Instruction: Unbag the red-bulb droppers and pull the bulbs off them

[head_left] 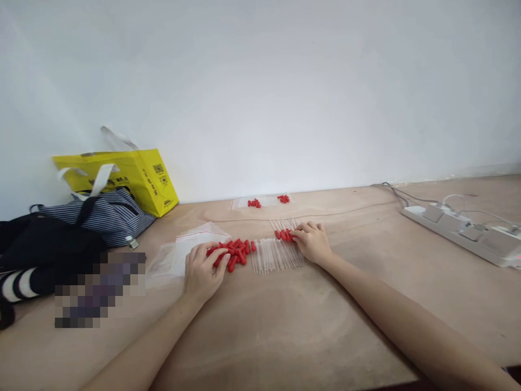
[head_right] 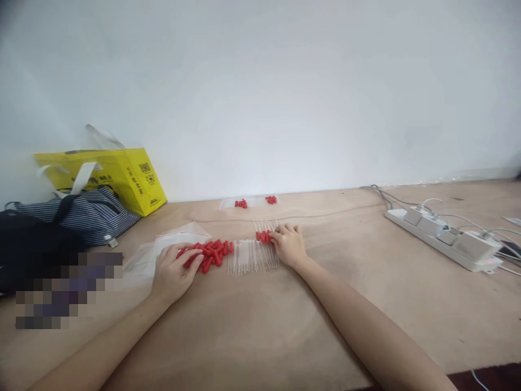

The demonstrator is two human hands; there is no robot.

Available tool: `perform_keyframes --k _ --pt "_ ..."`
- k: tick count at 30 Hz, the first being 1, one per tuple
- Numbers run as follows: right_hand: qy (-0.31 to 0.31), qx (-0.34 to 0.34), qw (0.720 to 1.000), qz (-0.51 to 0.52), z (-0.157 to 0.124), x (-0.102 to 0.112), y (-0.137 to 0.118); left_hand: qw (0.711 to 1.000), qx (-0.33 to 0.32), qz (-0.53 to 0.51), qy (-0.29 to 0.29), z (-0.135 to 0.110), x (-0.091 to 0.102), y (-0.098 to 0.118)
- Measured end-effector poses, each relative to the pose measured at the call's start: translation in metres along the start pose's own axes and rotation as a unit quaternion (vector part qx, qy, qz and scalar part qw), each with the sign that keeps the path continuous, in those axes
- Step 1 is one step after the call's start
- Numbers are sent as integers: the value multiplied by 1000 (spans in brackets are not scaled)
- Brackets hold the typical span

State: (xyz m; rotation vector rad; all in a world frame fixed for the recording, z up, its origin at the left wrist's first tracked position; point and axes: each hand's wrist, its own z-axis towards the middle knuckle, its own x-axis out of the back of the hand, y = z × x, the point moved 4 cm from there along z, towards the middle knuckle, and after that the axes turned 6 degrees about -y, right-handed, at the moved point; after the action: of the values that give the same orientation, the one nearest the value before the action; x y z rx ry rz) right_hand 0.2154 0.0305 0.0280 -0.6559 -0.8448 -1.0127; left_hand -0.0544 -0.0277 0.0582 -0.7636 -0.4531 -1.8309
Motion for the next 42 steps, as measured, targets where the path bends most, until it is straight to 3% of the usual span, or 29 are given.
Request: perform_keyframes --k 6,10,17,22,27,32,42 --pt "60 -34 988 141 -8 21 -1 999 -42 -7 -14 6 -2 15" --pt "32 -20 968 246 -18 27 -11 996 -85 -12 -15 13 -5 36" --pt "-36 43 929 365 -30 15 -32 983 -172 -51 -31 16 -20 78" --pt "-54 58 947 312 -31 19 -43 984 -167 -42 -39 14 -25 84" --pt "0 101 976 195 -31 22 -55 985 -168 -36 -33 14 -25 85" --pt "21 118 987 110 -33 17 -58 982 -179 -28 -45 12 -26 86" --pt "7 125 983 132 -35 22 -57 982 -169 -67 -47 11 -22 86"
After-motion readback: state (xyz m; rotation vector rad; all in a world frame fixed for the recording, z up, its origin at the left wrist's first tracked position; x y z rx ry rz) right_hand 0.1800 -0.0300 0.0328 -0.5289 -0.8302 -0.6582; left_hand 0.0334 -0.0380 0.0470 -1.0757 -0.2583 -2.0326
